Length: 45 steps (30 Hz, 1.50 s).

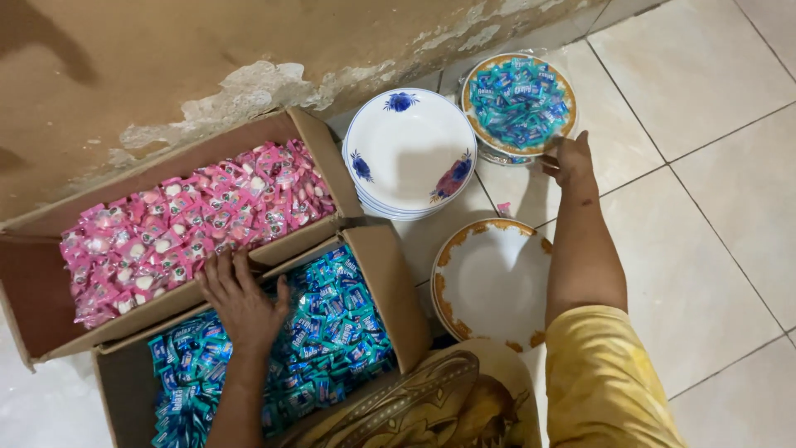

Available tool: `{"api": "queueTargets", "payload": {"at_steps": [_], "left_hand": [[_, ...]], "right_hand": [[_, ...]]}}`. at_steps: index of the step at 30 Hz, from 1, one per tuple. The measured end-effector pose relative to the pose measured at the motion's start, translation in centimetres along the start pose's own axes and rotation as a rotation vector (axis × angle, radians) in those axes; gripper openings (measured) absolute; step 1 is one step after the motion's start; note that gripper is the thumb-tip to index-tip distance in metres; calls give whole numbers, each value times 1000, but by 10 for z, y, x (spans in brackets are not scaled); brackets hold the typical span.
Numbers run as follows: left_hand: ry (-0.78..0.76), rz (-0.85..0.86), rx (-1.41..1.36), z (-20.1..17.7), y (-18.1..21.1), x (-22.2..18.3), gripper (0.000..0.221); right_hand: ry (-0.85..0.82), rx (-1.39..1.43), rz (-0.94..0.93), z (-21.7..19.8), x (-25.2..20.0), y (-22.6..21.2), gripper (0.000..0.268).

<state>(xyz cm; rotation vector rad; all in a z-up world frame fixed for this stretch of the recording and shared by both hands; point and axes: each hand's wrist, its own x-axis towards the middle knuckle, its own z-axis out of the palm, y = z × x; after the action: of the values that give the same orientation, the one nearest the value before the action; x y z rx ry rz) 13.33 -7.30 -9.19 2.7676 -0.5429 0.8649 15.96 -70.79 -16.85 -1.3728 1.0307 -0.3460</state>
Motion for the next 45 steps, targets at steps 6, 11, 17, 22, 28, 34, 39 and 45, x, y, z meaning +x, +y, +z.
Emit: {"api": "queueTargets", "payload": {"at_steps": [6, 11, 17, 22, 28, 34, 39, 45], "left_hand": [[-43, 2, -24, -4, -4, -1, 92], [-154, -36, -59, -10, -4, -1, 96], [-290, -7, -92, -28, -14, -4, 98], [-441, -79, -92, -32, -57, -17, 95], [-493, -265, -111, -69, -109, -41, 97], [-544, -264, -170, -69, -123, -38, 91], [-466, -187, -314, -50, -136, -43, 87], [-547, -348, -246, -77, -123, -39, 84]], "right_hand": [[-89, -304, -226, -61, -103, 12, 37], [-178, -847, -118, -86, -253, -4, 73], [0, -967, -205, -109, -223, 65, 68], [76, -979, -266, -119, -236, 59, 65], [-88, -498, -195, -136, -257, 65, 60], [-54, -285, -342, -130, -294, 32, 44], [54, -86, -249, -87, -327, -39, 50], [-186, 155, -395, 85, -329, -45, 59]]}}
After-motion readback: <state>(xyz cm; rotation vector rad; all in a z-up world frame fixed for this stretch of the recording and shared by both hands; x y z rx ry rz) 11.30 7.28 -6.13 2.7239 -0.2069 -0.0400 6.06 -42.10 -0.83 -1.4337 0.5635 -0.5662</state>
